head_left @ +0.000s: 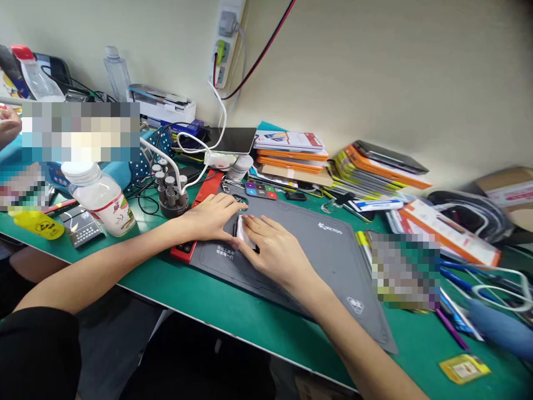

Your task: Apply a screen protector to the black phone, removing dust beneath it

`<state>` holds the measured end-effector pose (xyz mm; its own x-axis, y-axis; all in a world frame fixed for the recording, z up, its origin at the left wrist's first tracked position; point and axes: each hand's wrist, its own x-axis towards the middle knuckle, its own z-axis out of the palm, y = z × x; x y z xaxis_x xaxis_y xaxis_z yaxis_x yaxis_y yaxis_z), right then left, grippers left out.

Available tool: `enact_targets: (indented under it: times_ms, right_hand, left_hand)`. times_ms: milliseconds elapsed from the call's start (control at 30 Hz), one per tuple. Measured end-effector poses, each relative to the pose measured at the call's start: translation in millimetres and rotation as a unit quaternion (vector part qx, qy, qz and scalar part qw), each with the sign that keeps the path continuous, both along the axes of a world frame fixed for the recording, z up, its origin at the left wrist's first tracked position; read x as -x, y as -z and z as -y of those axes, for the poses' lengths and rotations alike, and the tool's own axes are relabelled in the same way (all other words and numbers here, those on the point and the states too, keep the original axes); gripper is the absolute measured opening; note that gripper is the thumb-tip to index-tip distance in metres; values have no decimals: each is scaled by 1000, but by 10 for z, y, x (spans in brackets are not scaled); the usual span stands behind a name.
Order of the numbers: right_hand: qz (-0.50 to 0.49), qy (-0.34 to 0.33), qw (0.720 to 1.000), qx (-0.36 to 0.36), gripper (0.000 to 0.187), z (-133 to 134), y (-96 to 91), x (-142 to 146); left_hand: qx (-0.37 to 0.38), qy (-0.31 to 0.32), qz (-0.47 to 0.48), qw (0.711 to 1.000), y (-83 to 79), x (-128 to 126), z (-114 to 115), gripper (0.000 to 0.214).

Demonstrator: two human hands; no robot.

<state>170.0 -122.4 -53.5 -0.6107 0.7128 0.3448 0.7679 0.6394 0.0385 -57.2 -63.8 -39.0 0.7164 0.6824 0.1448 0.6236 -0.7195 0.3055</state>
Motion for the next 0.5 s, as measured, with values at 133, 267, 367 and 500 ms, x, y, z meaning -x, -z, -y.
enact_targets:
  times_ms: [133, 267, 367, 500]
  right_hand:
    - [2, -1, 1000, -9, 52, 16, 5, -50]
    - [-7, -6, 1000, 1, 56, 40, -2, 27]
    - [-19, -25, 999, 29, 54, 6, -34, 118]
    - [-16, -28, 998, 56, 45, -45, -60, 12]
  left_hand:
    - [6, 2, 0, 1000, -12, -3, 3, 84]
    - [-2, 4, -6, 1000, 1, 8, 1, 77]
    - [-3, 5, -5, 1000, 10, 25, -8, 76]
    - [1, 1, -5, 1000, -6, 25, -27, 87]
